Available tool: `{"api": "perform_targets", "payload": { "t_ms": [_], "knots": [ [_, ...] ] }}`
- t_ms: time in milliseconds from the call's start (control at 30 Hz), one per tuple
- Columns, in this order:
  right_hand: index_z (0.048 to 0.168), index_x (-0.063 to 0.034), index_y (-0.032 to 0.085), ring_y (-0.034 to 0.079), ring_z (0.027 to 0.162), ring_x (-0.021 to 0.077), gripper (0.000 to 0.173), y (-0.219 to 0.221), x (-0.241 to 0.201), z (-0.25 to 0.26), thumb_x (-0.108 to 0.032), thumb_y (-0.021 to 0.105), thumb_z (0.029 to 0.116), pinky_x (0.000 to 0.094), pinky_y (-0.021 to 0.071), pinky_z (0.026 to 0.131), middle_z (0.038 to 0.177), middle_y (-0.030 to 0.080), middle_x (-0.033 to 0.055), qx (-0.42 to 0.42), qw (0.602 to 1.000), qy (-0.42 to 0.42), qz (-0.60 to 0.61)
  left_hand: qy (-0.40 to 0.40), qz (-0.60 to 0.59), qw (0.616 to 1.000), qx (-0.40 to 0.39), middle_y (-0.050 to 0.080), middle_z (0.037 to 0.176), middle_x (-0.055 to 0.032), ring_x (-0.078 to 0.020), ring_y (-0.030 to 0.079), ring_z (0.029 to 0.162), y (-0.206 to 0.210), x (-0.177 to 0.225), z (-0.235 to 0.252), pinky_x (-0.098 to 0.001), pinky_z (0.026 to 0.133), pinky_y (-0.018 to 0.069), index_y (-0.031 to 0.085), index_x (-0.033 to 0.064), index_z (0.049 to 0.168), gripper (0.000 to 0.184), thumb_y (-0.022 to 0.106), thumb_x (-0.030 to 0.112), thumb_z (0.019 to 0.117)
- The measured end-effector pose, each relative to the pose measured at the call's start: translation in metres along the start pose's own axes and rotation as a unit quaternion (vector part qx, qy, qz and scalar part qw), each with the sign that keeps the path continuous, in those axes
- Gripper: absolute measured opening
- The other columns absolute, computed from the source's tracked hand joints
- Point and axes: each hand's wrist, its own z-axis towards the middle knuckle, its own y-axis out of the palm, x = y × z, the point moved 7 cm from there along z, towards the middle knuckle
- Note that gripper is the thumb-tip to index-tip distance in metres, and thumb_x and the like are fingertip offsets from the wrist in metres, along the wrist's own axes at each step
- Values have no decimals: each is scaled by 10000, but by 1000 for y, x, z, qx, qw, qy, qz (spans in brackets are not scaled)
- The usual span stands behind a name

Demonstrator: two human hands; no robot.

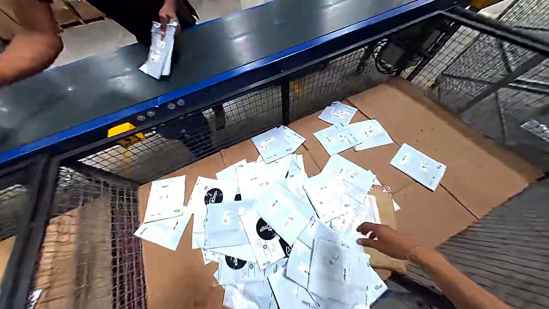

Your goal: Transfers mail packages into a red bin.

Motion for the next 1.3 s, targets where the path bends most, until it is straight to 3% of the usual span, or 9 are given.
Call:
{"api": "perform_targets", "payload": {
  "t_ms": [100, 200, 300, 467, 600, 767, 900, 1067, 1300],
  "knots": [
    [1387, -39, 591, 590, 1242, 416, 580, 1, -6, 93, -426, 694, 966, 587, 455, 1066, 1375, 590, 243, 12, 999, 23, -35, 8, -77, 997, -10, 537, 1364, -351, -421, 576, 1234, 30, 36, 66, -550, 1042, 499, 297, -120, 1512, 896, 772, 357, 921],
    [1419, -3, 546, 568, 1272, 421, 659, -1, -16, 170, -440, 709, 954, 586, 444, 1083, 1406, 557, 264, 23, 998, 27, -44, 11, -124, 992, 18, 650, 1034, -227, -274, 648, 876, 64, 68, 108, -478, 789, 565, 486, -92, 1379, 712, 688, 452, 967],
    [1503, -9, 446, 520, 1319, 471, 859, -20, -33, 243, -521, 755, 886, 664, 420, 1079, 1459, 500, 297, 92, 995, 18, -22, 34, -188, 982, -15, 550, 1457, -178, -252, 572, 1313, 92, 113, 109, -483, 1083, 502, 373, 39, 1541, 788, 745, 383, 938],
    [1586, -215, 379, 347, 1416, 556, 1103, -10, -99, 314, -677, 838, 696, 799, 263, 1076, 1609, 291, 303, 175, 985, -2, 8, 16, -228, 962, -153, 590, 1382, -197, -268, 609, 1239, 143, 134, 111, -477, 1003, 550, 397, 3, 1497, 736, 788, 196, 903],
    [1524, -227, 476, 462, 1327, 524, 1201, 48, -133, 284, -678, 927, 507, 773, 393, 989, 1554, 386, 279, 189, 981, -37, -1, 57, -197, 942, -268, 601, 1374, -185, -216, 602, 1268, 205, 157, 79, -406, 1079, 524, 416, -41, 1462, 765, 811, 245, 872],
    [1568, -231, 382, 541, 1336, 361, 1205, 108, -125, 235, -509, 973, 555, 644, 463, 1057, 1503, 519, 150, 62, 994, -25, 84, 119, -75, 933, -331, 600, 1379, -195, -224, 595, 1281, 268, 172, 7, -396, 1112, 492, 395, -45, 1489, 978, 904, 335, 745],
    [1586, -245, 293, 639, 1178, 401, 1256, 158, -106, 182, -345, 996, 551, 633, 514, 977, 1378, 602, 205, -48, 995, -10, 92, 102, 19, 939, -329, 538, 1444, -231, -275, 544, 1339, 244, 118, -38, -422, 1143, 453, 296, -46, 1535, 1243, 998, 255, 555],
    [1609, -141, 158, 635, 1158, 445, 1396, 232, -88, 99, -320, 1013, 520, 640, 501, 987, 1315, 609, 279, -119, 986, 50, 107, 53, 72, 918, -386, 537, 1423, -277, -320, 541, 1334, 192, 22, -114, -447, 1144, 450, 309, -109, 1498, 1188, 997, 144, 563],
    [1203, 56, 626, 617, 1098, 508, 668, 248, -118, 29, -275, 917, 700, 721, 476, 876, 1160, 640, 319, -231, 969, -27, -79, 21, 175, 894, -413, 630, 1349, -214, -277, 581, 1296, 152, -19, -189, -451, 1142, 436, 531, -87, 1383, 802, 906, 231, 750]
  ]
}}
